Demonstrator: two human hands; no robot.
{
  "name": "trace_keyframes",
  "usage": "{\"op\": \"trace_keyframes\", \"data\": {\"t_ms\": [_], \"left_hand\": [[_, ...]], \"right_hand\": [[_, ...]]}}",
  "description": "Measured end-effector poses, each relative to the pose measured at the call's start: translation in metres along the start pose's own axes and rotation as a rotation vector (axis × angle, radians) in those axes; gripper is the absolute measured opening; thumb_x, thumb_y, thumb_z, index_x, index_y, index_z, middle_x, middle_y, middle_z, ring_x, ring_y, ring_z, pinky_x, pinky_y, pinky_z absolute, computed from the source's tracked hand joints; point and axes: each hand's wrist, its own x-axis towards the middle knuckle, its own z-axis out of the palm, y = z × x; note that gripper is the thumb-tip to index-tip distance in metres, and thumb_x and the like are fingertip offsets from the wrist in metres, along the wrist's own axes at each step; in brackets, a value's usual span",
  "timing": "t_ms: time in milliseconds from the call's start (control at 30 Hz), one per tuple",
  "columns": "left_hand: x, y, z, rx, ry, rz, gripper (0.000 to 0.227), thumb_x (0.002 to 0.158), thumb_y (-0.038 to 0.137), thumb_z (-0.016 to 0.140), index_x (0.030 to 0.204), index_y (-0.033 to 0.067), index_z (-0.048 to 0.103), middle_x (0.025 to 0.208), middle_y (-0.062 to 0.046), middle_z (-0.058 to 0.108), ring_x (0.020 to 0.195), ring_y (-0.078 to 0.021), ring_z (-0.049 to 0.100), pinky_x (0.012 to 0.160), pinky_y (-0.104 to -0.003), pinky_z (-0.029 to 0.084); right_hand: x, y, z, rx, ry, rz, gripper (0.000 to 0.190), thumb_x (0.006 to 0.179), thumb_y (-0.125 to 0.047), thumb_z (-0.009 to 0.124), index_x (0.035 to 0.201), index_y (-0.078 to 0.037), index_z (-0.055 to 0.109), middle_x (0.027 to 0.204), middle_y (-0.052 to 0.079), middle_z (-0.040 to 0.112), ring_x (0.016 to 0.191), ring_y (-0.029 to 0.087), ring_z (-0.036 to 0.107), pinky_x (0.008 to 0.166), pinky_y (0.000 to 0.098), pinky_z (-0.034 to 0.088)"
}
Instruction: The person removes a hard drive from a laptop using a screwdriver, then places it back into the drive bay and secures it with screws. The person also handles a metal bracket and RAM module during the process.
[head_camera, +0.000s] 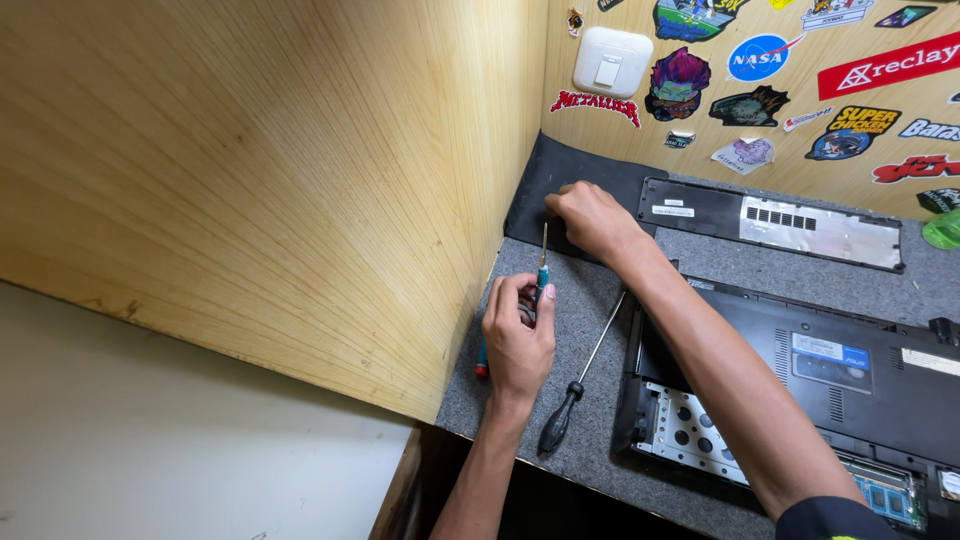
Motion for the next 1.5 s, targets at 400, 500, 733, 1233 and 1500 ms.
{"op": "trace_keyframes", "data": {"t_ms": [400, 500, 733, 1233, 1500], "left_hand": [[0.000, 0.001, 0.000, -0.003, -0.003, 0.003, 0.014, 0.093, 0.013, 0.069, 0.099, 0.0024, 0.064, 0.081, -0.011, 0.061, 0.070, -0.0264, 0.069, 0.051, -0.032, 0.056], [0.000, 0.002, 0.000, 0.011, -0.005, 0.014, 0.014, 0.093, 0.013, 0.070, 0.099, 0.0023, 0.064, 0.081, -0.011, 0.061, 0.071, -0.0270, 0.069, 0.051, -0.033, 0.056], [0.000, 0.002, 0.000, 0.004, -0.004, 0.009, 0.014, 0.094, 0.014, 0.069, 0.100, 0.0022, 0.064, 0.081, -0.011, 0.061, 0.070, -0.0270, 0.069, 0.050, -0.033, 0.056], [-0.002, -0.005, -0.002, -0.116, -0.076, 0.053, 0.015, 0.098, 0.017, 0.056, 0.099, 0.0036, 0.064, 0.079, -0.011, 0.057, 0.073, -0.0288, 0.066, 0.059, -0.038, 0.055], [-0.007, -0.004, 0.000, -0.008, -0.118, 0.149, 0.007, 0.093, 0.013, 0.062, 0.097, 0.0064, 0.063, 0.078, -0.011, 0.057, 0.074, -0.0325, 0.065, 0.064, -0.039, 0.054]], "right_hand": [[0.010, 0.015, 0.041, 0.010, 0.042, 0.063, 0.017, 0.083, -0.001, 0.071, 0.097, -0.010, 0.070, 0.086, 0.011, 0.069, 0.082, 0.031, 0.072, 0.063, 0.0371, 0.063], [0.010, 0.014, 0.042, 0.011, 0.032, 0.055, 0.017, 0.082, -0.002, 0.072, 0.098, -0.009, 0.070, 0.088, 0.013, 0.068, 0.085, 0.032, 0.072, 0.064, 0.0379, 0.063], [0.004, 0.010, 0.032, -0.020, 0.101, 0.000, 0.022, 0.077, 0.001, 0.075, 0.098, -0.004, 0.074, 0.082, 0.016, 0.069, 0.080, 0.032, 0.072, 0.068, 0.0396, 0.063], [-0.124, -0.002, -0.057, 1.887, 0.480, 0.753, 0.021, 0.086, -0.003, 0.074, 0.105, -0.003, 0.065, 0.097, 0.011, 0.071, 0.087, 0.015, 0.073, 0.087, 0.0231, 0.063], [-0.230, 0.009, -0.084, 0.690, 0.090, 0.461, 0.014, 0.075, -0.003, 0.076, 0.087, -0.011, 0.075, 0.075, 0.004, 0.077, 0.076, 0.018, 0.075, 0.083, 0.0333, 0.057]]}}
